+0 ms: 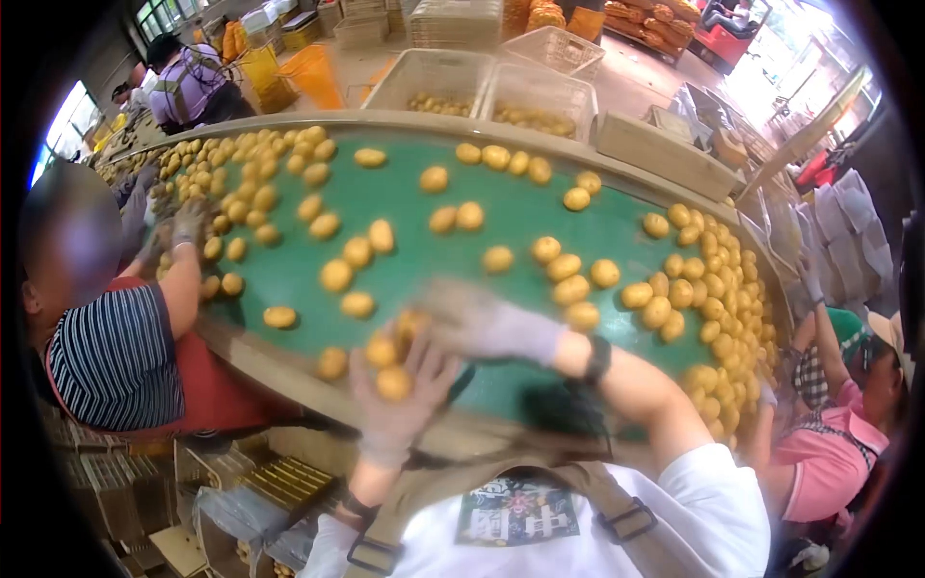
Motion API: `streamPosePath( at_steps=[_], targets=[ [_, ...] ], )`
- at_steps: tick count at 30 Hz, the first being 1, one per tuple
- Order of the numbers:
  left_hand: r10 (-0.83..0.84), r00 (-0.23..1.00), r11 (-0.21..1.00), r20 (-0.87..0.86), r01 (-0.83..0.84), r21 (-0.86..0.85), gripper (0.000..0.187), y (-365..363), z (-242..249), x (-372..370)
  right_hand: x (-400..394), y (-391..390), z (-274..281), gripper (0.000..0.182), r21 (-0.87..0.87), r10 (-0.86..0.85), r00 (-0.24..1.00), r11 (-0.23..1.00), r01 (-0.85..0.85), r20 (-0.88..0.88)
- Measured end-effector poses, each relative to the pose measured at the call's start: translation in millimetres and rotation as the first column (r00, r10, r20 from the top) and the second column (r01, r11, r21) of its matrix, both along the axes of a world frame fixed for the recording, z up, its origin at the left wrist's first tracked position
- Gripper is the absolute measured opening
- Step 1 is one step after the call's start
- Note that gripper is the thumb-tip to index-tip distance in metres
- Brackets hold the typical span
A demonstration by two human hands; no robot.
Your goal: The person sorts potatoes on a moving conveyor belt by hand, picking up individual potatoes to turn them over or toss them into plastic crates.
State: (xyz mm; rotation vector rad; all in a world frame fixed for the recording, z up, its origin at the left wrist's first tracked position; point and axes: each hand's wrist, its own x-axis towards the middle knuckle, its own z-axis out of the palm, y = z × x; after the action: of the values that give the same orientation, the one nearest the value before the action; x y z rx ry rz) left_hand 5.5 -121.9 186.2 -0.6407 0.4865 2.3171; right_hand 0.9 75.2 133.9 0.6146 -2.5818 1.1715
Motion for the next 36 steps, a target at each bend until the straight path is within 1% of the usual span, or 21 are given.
streamPosePath(
  at_steps=[3,5,7,9,11,14,15,16,18,21,23,24,25,26,27,29,31,33,34,35,36],
  targets=[
    [-0.139,0.989,0.906,-0.046,0.146,0.398,0.052,-16,-37,0,19,8,46,0.037,0.025,0.124,0.990,0.992,-0.126,0.069],
    [-0.206,0.969,0.753,-0.134,0.244,0.611,0.049,-41,-53,2,28,47,30,0.044,0.331,-0.159,0.987,0.930,0.159,-0.026],
    [-0.139,0.962,0.774,-0.234,0.253,0.581,0.046,-88,-67,7,48,84,39,0.042,0.340,-0.405,0.901,0.835,0.434,-0.157],
    [-0.009,0.909,0.969,-0.416,0.111,0.222,0.047,-167,-100,17,83,141,17,0.040,0.304,-0.548,0.827,0.772,0.558,-0.127],
    [-0.046,0.830,0.985,-0.556,-0.055,-0.165,0.047,-236,-135,19,131,160,33,0.041,0.282,-0.756,0.654,0.634,0.720,0.030],
    [0.196,0.980,0.976,-0.044,-0.199,-0.084,0.048,-284,-188,2,188,168,25,0.037,0.348,-0.873,0.485,0.473,0.809,0.059],
    [0.421,0.905,0.863,-0.065,-0.421,-0.278,0.048,-267,-217,-6,197,159,31,0.037,0.313,-0.894,0.411,0.448,0.837,0.181],
    [0.092,0.893,0.703,-0.440,-0.371,-0.606,0.047,-269,-271,-14,204,154,34,0.037,0.287,-0.897,0.326,0.411,0.865,0.300],
    [-0.391,0.727,0.421,-0.564,-0.404,-0.812,0.043,-283,-309,-28,205,143,35,0.039,0.322,-0.870,0.420,0.488,0.811,0.260],
    [-0.497,0.674,0.490,-0.547,-0.302,-0.818,0.035,-273,-312,-74,219,157,40,0.039,0.259,-0.913,0.386,0.409,0.875,0.133],
    [-0.077,0.913,0.740,-0.401,-0.218,-0.636,0.032,-256,-304,-98,269,217,25,0.042,0.320,-0.970,0.238,0.212,0.924,-0.045],
    [-0.189,0.836,0.749,-0.515,-0.217,-0.626,0.037,-271,-282,-95,304,262,10,0.045,0.405,-0.977,0.134,0.056,0.912,-0.166],
    [0.188,0.954,0.783,-0.232,-0.288,-0.551,0.038,-201,-162,-73,350,303,-16,0.048,0.432,-0.985,0.042,-0.034,0.901,-0.165],
    [0.148,0.903,0.742,-0.404,-0.371,-0.558,0.044,-250,-203,-85,379,321,-43,0.051,0.462,-0.986,-0.045,-0.116,0.879,-0.162],
    [-0.028,0.738,0.248,-0.675,-0.649,-0.720,0.049,-233,-176,-72,387,321,-76,0.053,0.631,-0.991,-0.050,-0.118,0.767,-0.126],
    [-0.206,0.576,0.146,-0.791,-0.781,-0.607,0.046,-219,-113,-68,344,279,-66,0.057,0.733,-0.988,-0.128,-0.147,0.665,-0.082],
    [-0.487,0.444,0.144,-0.752,-0.808,-0.571,0.040,-174,-72,-57,288,216,-52,0.062,0.549,-0.997,-0.045,-0.076,0.832,-0.069],
    [-0.689,0.272,0.293,-0.672,-0.744,-0.601,0.033,-112,-49,-47,236,156,-30,0.067,0.303,-0.979,0.172,0.198,0.932,0.112],
    [-0.747,0.212,0.364,-0.630,-0.663,-0.654,0.031,-64,-36,-35,215,139,-21,0.072,0.351,-0.921,0.239,0.344,0.871,0.309],
    [-0.857,0.065,0.408,-0.511,-0.520,-0.750,0.030,-37,-29,-25,190,120,4,0.066,0.239,-0.789,0.484,0.589,0.772,0.380],
    [-0.804,-0.354,0.594,-0.478,-0.516,-0.617,0.037,-1,-21,-20,165,111,22,0.061,0.110,-0.594,0.691,0.785,0.609,0.413]
  ],
)
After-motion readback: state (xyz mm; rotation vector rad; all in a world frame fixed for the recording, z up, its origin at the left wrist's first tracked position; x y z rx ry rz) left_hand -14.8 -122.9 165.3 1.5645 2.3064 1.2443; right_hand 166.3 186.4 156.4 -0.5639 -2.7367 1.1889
